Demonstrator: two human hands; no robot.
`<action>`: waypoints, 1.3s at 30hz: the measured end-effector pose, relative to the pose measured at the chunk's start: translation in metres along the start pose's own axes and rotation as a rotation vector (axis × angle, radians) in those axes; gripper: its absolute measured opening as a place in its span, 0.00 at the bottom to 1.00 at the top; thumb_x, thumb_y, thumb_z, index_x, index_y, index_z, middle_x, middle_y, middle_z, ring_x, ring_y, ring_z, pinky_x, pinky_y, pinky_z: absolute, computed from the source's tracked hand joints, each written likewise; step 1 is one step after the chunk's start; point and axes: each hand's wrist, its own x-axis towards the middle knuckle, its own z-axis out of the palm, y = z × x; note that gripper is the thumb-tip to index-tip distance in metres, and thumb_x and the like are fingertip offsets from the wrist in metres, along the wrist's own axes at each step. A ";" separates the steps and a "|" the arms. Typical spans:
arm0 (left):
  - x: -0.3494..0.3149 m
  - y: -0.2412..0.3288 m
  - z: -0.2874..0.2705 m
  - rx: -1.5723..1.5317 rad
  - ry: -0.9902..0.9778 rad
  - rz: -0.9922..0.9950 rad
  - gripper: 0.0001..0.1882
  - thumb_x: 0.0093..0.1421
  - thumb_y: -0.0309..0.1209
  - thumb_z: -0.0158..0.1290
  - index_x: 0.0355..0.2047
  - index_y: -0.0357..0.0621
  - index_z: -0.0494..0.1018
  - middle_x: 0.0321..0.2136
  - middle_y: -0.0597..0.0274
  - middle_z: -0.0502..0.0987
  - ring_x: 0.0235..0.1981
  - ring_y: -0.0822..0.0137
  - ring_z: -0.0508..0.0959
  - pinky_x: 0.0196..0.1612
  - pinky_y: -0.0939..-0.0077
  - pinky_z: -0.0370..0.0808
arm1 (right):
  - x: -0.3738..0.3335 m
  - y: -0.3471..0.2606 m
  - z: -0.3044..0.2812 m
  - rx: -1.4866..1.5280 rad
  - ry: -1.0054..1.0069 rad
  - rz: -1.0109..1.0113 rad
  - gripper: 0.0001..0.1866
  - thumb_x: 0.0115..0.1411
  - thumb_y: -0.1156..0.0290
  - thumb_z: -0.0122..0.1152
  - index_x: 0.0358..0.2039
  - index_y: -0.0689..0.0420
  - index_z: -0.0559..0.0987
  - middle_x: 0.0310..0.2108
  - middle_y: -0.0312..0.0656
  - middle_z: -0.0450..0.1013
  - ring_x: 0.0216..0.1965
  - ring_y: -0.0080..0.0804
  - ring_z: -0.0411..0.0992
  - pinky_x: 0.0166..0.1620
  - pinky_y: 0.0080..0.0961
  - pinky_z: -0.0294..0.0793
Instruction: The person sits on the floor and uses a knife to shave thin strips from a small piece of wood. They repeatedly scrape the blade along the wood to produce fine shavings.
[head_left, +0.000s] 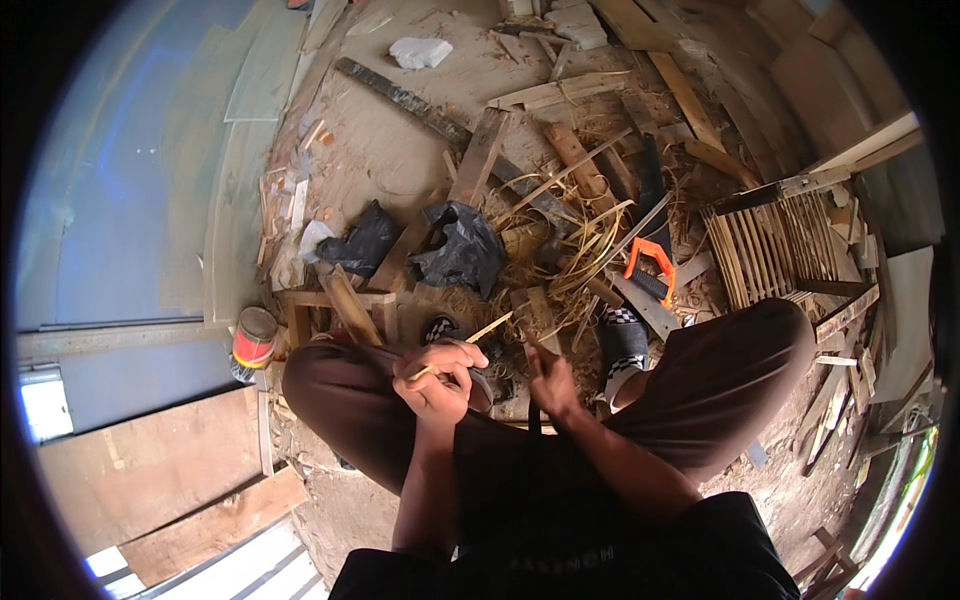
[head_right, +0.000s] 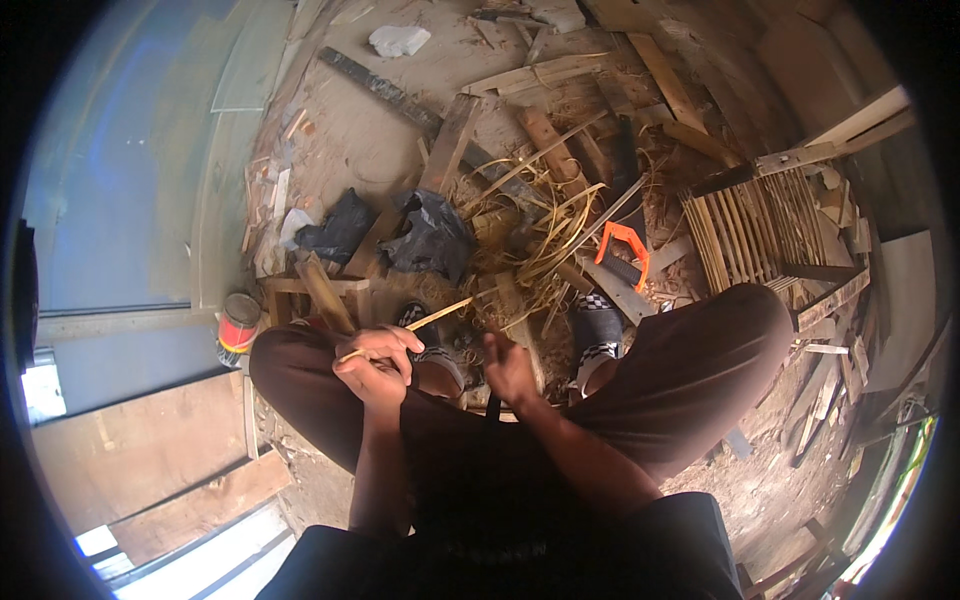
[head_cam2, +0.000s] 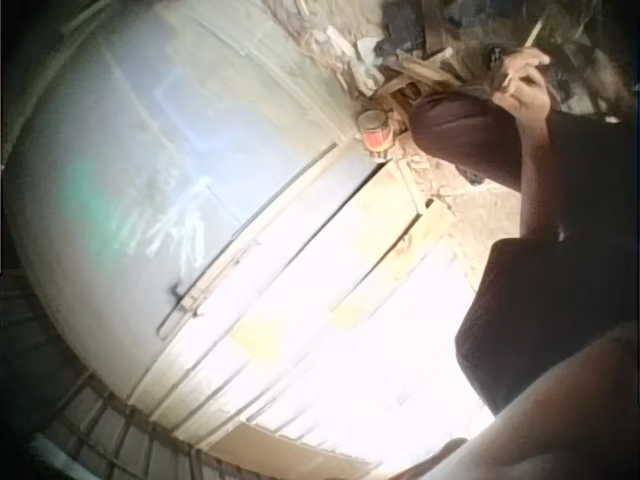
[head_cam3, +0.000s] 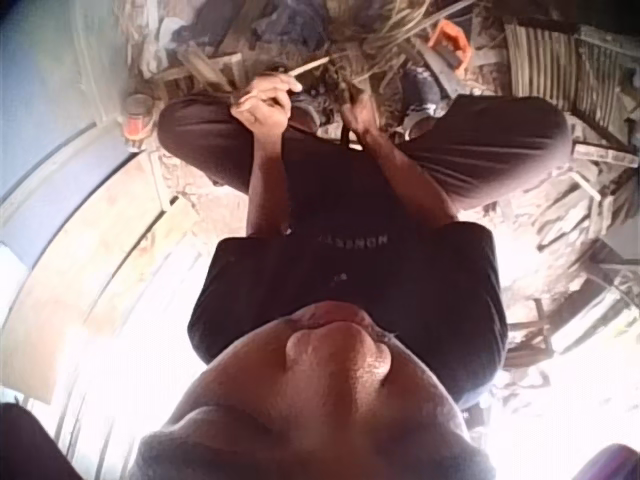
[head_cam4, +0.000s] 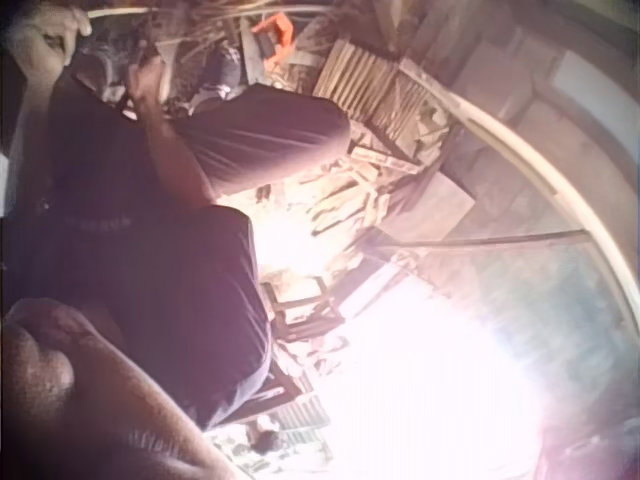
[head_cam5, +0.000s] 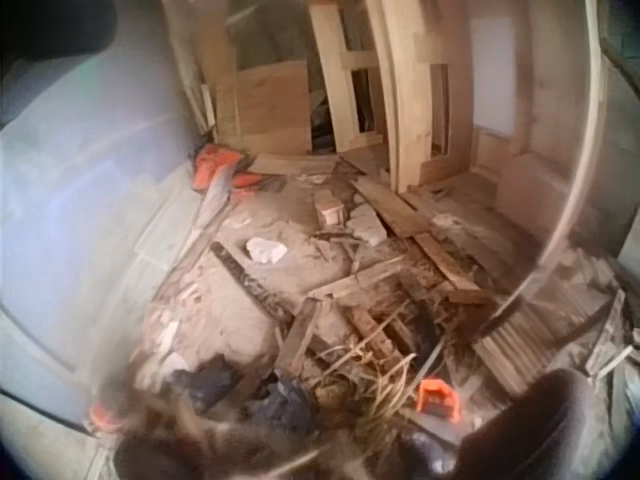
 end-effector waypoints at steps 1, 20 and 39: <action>-0.002 0.001 0.001 0.059 0.004 -0.024 0.40 0.70 0.61 0.23 0.28 0.34 0.68 0.06 0.57 0.66 0.13 0.60 0.74 0.20 0.73 0.72 | -0.010 -0.030 0.004 -0.033 0.012 -0.099 0.28 0.73 0.53 0.45 0.64 0.59 0.69 0.55 0.60 0.74 0.58 0.44 0.73 0.61 0.33 0.68; 0.006 -0.006 -0.010 -0.003 0.235 -0.052 0.40 0.72 0.61 0.23 0.27 0.35 0.68 0.07 0.53 0.67 0.08 0.64 0.68 0.20 0.72 0.70 | 0.008 0.001 0.014 -0.097 -0.018 0.059 0.22 0.73 0.58 0.44 0.64 0.50 0.70 0.49 0.65 0.74 0.50 0.60 0.74 0.47 0.40 0.75; 0.009 -0.001 0.008 -0.015 0.240 0.000 0.39 0.74 0.55 0.25 0.25 0.33 0.70 0.04 0.60 0.64 0.11 0.65 0.72 0.22 0.72 0.71 | 0.009 0.051 0.006 -0.276 0.097 -0.088 0.24 0.71 0.59 0.44 0.62 0.55 0.72 0.30 0.61 0.78 0.35 0.50 0.80 0.37 0.39 0.76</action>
